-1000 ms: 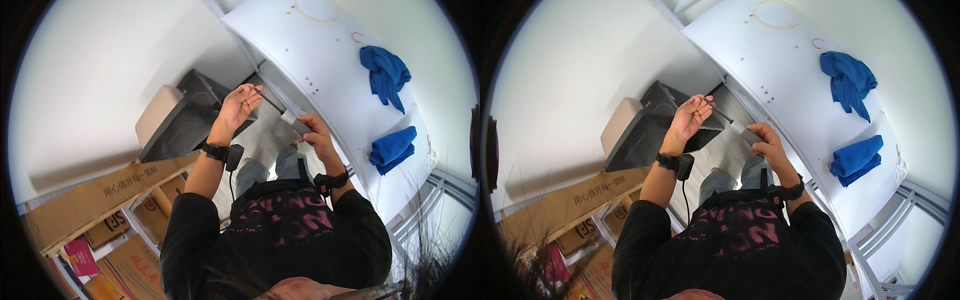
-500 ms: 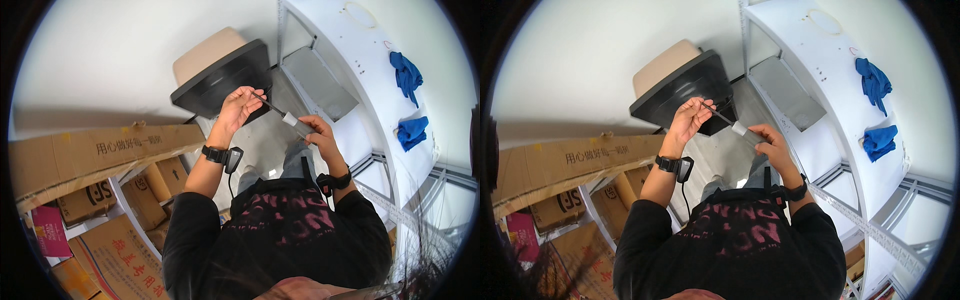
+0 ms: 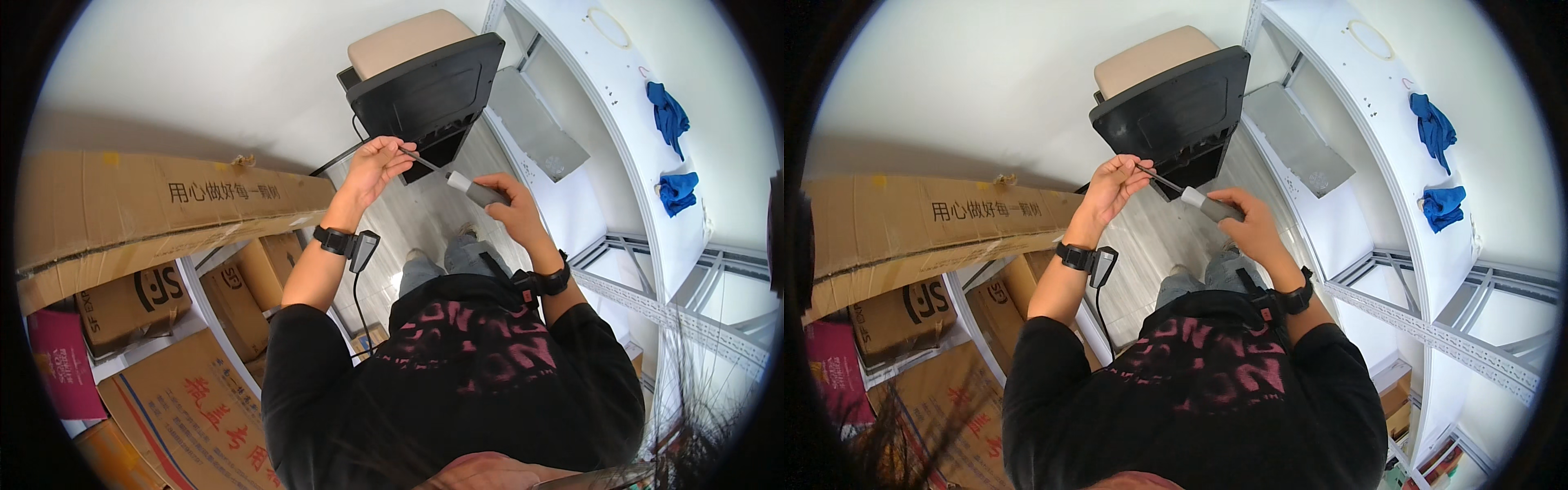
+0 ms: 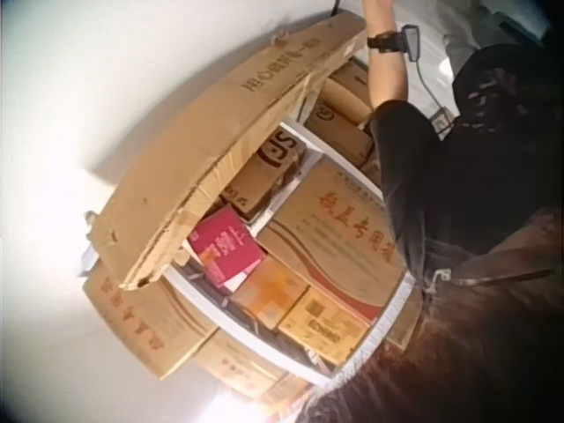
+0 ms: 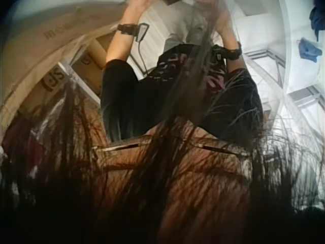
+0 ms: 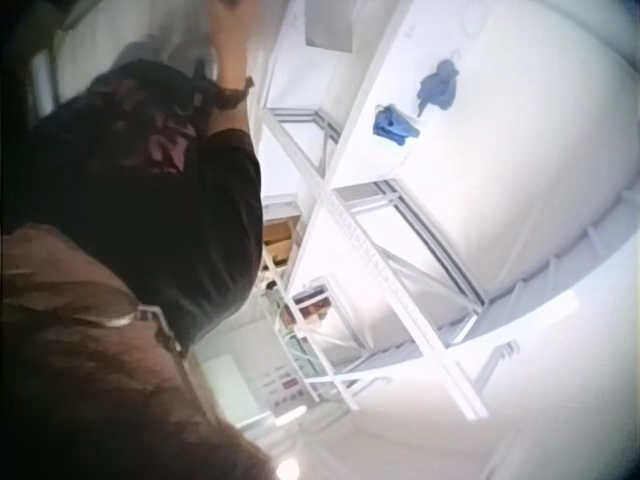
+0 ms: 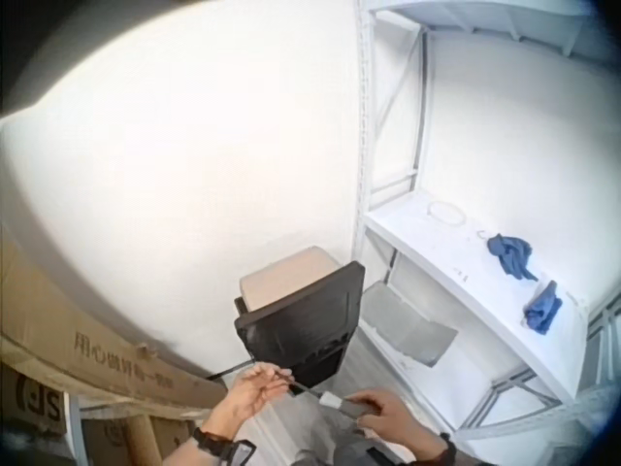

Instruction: The person uses a screwdriver to remove screws from the back panel of a black electronic device mounted on a wall. After removing the screws, they detach the metal back panel, exposing the internal components.

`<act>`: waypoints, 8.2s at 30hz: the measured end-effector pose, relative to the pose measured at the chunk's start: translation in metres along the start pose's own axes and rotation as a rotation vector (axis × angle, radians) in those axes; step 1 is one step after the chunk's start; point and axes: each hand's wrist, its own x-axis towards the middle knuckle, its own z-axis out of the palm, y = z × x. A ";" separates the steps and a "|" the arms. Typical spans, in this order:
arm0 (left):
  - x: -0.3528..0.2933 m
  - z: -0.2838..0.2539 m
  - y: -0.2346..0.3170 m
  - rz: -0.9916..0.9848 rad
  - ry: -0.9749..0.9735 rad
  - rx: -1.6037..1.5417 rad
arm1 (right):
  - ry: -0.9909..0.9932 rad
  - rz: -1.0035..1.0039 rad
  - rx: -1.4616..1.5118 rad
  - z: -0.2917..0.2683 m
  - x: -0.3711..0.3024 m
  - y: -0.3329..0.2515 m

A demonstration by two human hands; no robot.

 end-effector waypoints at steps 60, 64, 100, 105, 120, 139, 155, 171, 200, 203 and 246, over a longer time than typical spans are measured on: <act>0.062 -0.072 0.088 1.027 -0.046 1.282 | 0.819 0.105 0.398 0.170 0.048 -0.011; 0.064 -0.071 0.090 0.999 -0.043 1.273 | 0.984 -0.045 0.235 0.187 0.056 -0.021; 0.061 -0.072 0.088 1.019 -0.046 1.266 | 0.790 0.253 0.369 0.186 0.041 -0.025; 0.062 -0.068 0.088 1.038 -0.050 1.258 | 0.937 -0.122 0.209 0.197 0.051 -0.004; 0.062 -0.070 0.084 1.034 -0.036 1.211 | 0.879 0.111 0.484 0.187 0.041 -0.013; 0.060 -0.054 0.088 1.042 -0.087 1.341 | 0.952 0.117 0.726 0.140 -0.002 0.003; 0.132 0.193 -0.067 0.697 -0.477 1.032 | 1.101 -0.046 0.892 -0.023 -0.143 0.051; 0.314 0.337 -0.137 0.516 -0.405 1.084 | 1.119 -0.010 0.923 -0.180 -0.131 0.083; 0.378 0.376 -0.121 -0.228 -0.432 0.157 | 0.755 0.078 0.717 -0.340 -0.020 0.093; 0.336 0.374 -0.109 -0.273 -0.325 0.038 | 0.626 0.071 0.700 -0.346 -0.006 0.093; 0.161 0.102 -0.093 -0.141 0.004 -0.134 | 0.442 0.177 0.469 -0.097 0.014 0.101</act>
